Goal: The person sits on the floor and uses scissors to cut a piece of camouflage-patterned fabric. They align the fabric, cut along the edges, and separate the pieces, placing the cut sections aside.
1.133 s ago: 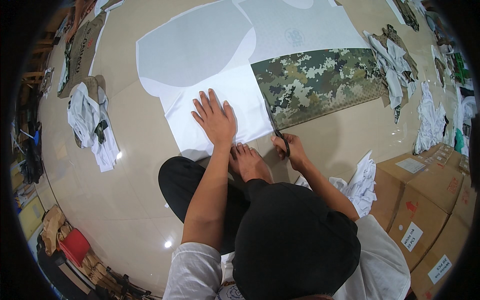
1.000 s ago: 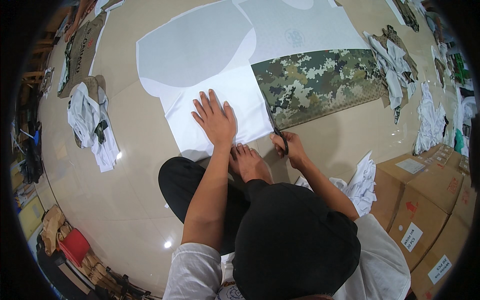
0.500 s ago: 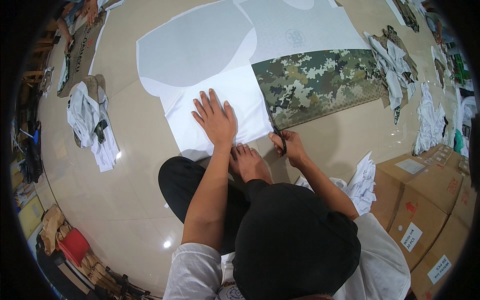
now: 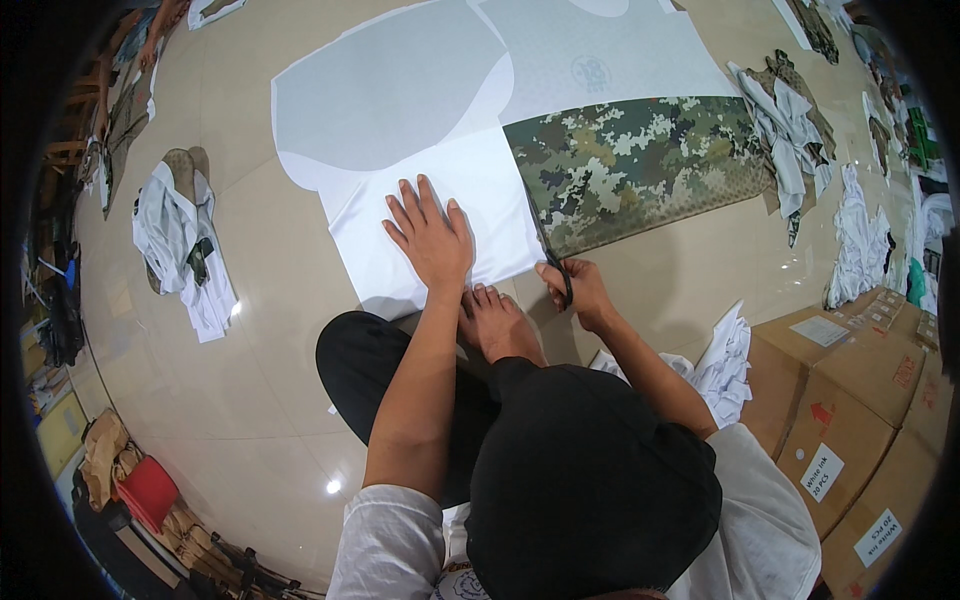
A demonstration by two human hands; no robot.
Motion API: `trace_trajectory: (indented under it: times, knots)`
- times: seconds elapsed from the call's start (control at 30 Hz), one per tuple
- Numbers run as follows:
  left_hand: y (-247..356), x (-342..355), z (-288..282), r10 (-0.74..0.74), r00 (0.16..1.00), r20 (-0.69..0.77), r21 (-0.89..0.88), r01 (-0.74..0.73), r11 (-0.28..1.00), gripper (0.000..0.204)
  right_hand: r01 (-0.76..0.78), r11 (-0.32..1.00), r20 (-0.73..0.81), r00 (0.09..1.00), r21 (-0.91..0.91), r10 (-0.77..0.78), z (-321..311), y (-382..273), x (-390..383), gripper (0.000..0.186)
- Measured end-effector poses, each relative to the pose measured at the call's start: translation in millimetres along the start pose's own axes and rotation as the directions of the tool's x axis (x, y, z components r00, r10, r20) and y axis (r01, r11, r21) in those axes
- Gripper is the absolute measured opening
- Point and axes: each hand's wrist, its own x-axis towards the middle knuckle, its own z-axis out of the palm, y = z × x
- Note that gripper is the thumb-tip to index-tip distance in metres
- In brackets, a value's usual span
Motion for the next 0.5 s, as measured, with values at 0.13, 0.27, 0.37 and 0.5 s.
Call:
trace_trajectory:
  times: [0.13, 0.27, 0.37, 0.5]
  knots:
    - [-1, 0, 0, 0.0, 1.0, -0.002, 0.001, 0.0, 1.0, 0.065, 0.021, 0.999, 0.027, 0.999, 0.049, -0.022, 5, -16, 2, 0.038]
    - [0, 0, 1, 0.004, 1.0, -0.006, -0.002, -0.004, 1.0, 0.065, 0.038, 0.995, 0.048, 0.998, 0.088, -0.043, 9, -29, 6, 0.038]
    - [0, -1, 0, 0.002, 1.0, -0.004, -0.004, -0.003, 1.0, 0.065, 0.039, 0.996, 0.044, 0.998, 0.083, -0.043, 11, -33, 8, 0.037]
    - [1, -1, 0, 0.002, 1.0, -0.004, -0.003, -0.002, 1.0, 0.065, 0.03, 0.997, 0.024, 0.999, 0.071, -0.032, 11, -33, 11, 0.037]
